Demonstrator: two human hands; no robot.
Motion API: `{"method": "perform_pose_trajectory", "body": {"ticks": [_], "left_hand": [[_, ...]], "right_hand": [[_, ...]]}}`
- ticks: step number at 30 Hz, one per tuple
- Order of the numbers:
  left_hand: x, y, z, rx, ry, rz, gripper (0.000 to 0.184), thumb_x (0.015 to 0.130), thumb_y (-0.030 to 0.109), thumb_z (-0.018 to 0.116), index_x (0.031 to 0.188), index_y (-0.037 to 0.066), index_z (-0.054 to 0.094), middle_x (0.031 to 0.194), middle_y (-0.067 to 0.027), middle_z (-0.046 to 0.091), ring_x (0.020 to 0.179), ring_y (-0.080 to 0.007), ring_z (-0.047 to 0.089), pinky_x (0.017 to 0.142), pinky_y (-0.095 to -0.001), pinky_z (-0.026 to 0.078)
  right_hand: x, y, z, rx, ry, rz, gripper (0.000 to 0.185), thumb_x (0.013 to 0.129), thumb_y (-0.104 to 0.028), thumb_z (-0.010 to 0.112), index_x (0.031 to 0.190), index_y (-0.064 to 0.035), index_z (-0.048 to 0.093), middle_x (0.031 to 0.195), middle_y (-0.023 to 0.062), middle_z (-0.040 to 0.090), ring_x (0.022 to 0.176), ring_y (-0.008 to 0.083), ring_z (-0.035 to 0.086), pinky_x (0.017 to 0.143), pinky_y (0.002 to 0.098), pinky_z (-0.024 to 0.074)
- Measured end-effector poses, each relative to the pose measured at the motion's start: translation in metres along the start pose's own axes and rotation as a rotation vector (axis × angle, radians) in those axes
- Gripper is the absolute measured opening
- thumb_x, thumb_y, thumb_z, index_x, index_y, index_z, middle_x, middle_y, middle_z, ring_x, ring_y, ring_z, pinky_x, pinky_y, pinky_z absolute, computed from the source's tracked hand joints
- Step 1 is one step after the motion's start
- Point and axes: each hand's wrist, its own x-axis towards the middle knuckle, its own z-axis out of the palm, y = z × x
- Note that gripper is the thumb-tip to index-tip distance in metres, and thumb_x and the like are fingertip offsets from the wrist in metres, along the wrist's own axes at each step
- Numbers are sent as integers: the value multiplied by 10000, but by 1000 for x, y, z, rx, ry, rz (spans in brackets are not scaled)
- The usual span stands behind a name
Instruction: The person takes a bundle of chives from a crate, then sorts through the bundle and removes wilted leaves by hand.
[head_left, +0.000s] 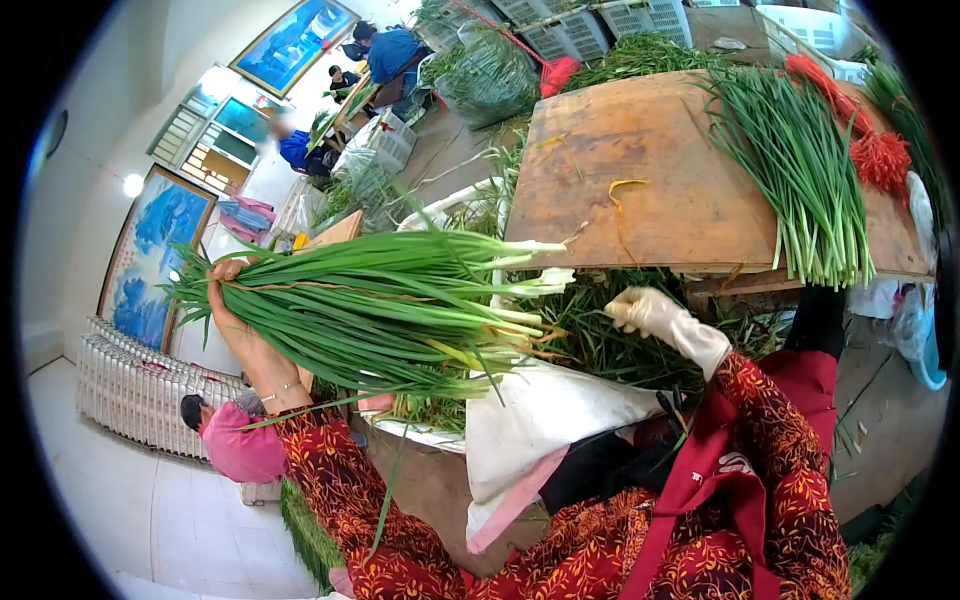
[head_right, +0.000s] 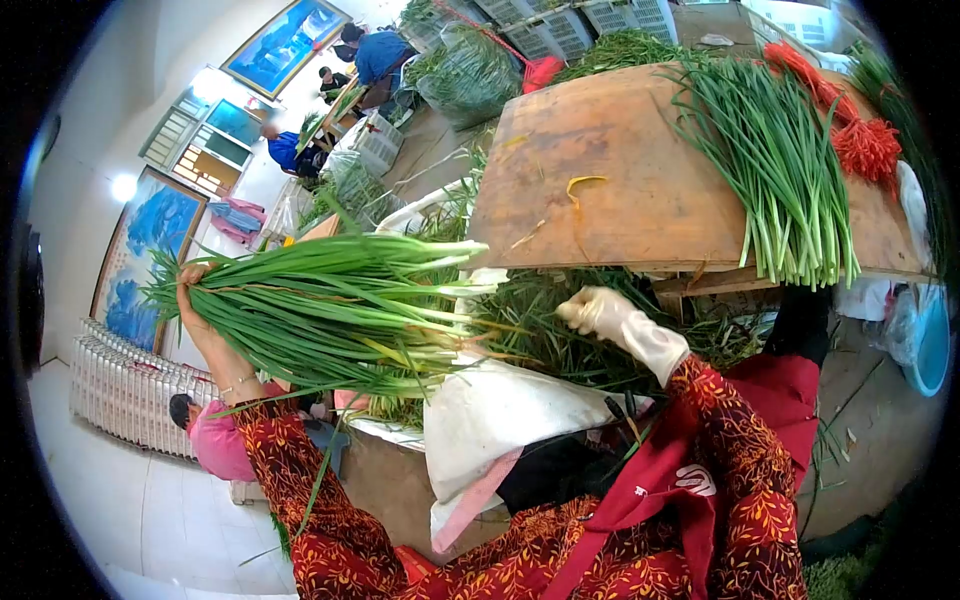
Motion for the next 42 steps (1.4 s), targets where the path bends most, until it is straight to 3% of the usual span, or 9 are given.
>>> {"method": "perform_pose_trajectory", "body": {"ticks": [4,8,15,20,26,31,36,38,42], "left_hand": [[12,-7,-19,-109,-141,-92,133,906,197,408,851,86,456,783,13,482,795,-106,479,876,-281,373],[20,-12,-24,-119,-211,-56,111,901,178,408,855,93,462,790,11,488,808,-108,479,824,-262,392],[22,-15,-43,-91,-121,-92,119,899,166,410,837,85,471,799,-5,499,826,-129,485,833,-277,388],[21,-16,-47,-167,-119,-91,107,895,143,410,841,73,471,773,-14,499,818,-137,495,868,-292,387],[27,-15,-47,-155,-110,-78,95,887,142,430,841,68,468,775,-14,500,801,-143,497,890,-300,378],[22,-14,-35,-91,-159,-93,110,887,158,439,883,55,476,804,-21,508,840,-162,507,914,-313,369],[18,-7,-40,27,-99,-32,122,888,154,431,893,47,488,815,-28,509,865,-168,512,895,-311,391],[23,-8,-48,-23,-90,-89,107,875,143,449,850,48,492,783,-24,512,827,-164,517,883,-317,402],[31,-19,-54,-119,-85,-172,107,856,136,478,794,51,496,747,-18,514,767,-156,520,895,-334,408]], "right_hand": [[-16,-46,30,494,-302,-446,589,811,-516,485,1164,-45,487,972,72,590,763,116,568,571,207,420],[-32,-99,27,235,-155,-447,372,868,-376,477,869,-26,603,587,7,530,485,75,443,491,218,368],[-24,-14,6,33,95,-137,390,849,-397,486,690,-47,555,510,15,495,476,103,430,513,271,366],[14,112,-15,-1520,-113,292,315,825,-354,467,861,-117,670,830,67,654,775,223,634,603,349,493],[-30,-54,15,-490,226,-514,466,800,-458,511,1127,-126,517,756,113,640,725,282,617,653,356,471],[-19,-103,34,-532,146,-587,395,848,-431,443,1090,-138,548,737,92,636,681,257,617,650,348,477],[-12,-32,16,-327,-17,89,275,863,-318,485,842,-69,601,613,40,585,596,174,572,560,329,447],[41,57,5,-1401,-343,144,324,861,-340,477,845,-41,599,685,54,610,679,182,585,619,317,461],[-11,-4,12,-244,-102,-155,543,811,-442,500,1186,-49,505,1116,138,572,1040,233,533,912,318,382]]}}
